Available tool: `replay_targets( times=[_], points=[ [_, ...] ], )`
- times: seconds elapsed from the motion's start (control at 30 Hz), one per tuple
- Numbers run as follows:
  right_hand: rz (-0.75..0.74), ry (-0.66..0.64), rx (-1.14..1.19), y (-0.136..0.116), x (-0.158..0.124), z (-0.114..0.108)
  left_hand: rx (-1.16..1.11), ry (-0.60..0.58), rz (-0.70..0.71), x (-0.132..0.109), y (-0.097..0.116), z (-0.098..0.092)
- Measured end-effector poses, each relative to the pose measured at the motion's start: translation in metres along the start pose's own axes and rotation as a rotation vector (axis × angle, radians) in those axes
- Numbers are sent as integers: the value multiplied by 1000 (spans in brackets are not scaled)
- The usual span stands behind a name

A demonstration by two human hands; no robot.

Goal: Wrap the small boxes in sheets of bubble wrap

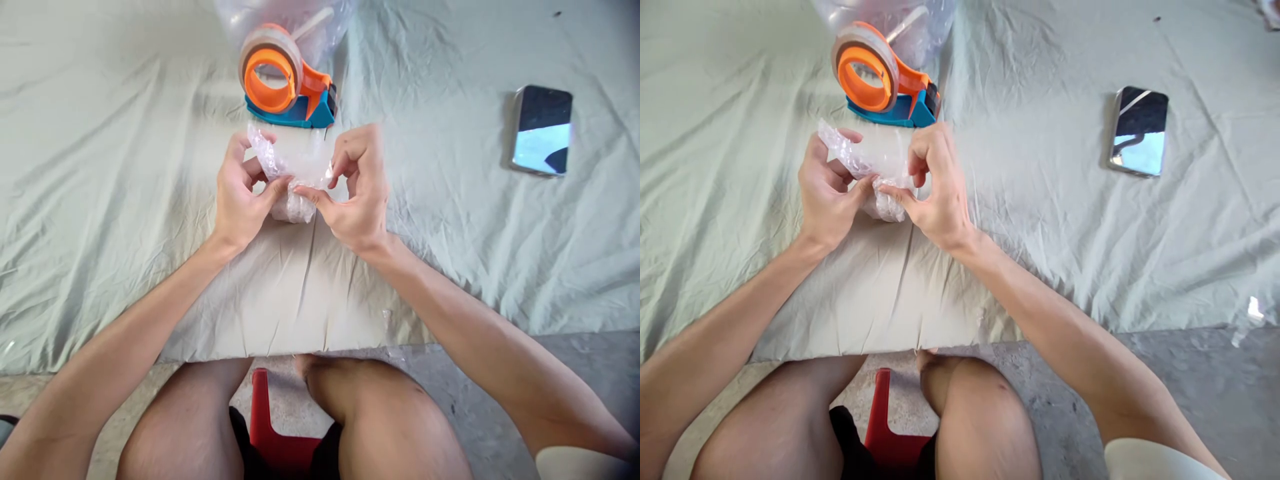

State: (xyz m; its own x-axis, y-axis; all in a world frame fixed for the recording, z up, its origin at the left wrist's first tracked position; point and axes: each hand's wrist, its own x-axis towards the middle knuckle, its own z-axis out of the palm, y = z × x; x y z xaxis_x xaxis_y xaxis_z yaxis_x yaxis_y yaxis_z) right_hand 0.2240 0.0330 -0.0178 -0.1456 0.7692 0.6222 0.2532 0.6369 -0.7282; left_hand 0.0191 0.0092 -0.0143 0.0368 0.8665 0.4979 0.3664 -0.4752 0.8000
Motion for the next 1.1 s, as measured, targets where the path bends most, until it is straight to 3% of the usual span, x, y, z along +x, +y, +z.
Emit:
replay_targets(
  times=[0.13, 0.27, 0.43, 0.73, 0.93, 1.1],
  points=[
    [-1, -33, -32, -8, -4, -2, 69, -43, -21, 1, -10, -1],
    [-1, -167, -72, -14, -5, -5, 206, -124, -75, -2, -13, -2],
    [6, -218, -64, -15, -4, -9, 211, -82, -39, -10, 4, 0],
    [-185, -306, -68, 1, -2, -11, 371, 82, 184, -17, 18, -7],
    [-181, -407, -112, -4, -3, -13, 450, -65, 176, -18, 36, -10],
    [-114, -465, -77, -6, -3, -11, 567, -96, 176, -15, 39, -13]
  ],
)
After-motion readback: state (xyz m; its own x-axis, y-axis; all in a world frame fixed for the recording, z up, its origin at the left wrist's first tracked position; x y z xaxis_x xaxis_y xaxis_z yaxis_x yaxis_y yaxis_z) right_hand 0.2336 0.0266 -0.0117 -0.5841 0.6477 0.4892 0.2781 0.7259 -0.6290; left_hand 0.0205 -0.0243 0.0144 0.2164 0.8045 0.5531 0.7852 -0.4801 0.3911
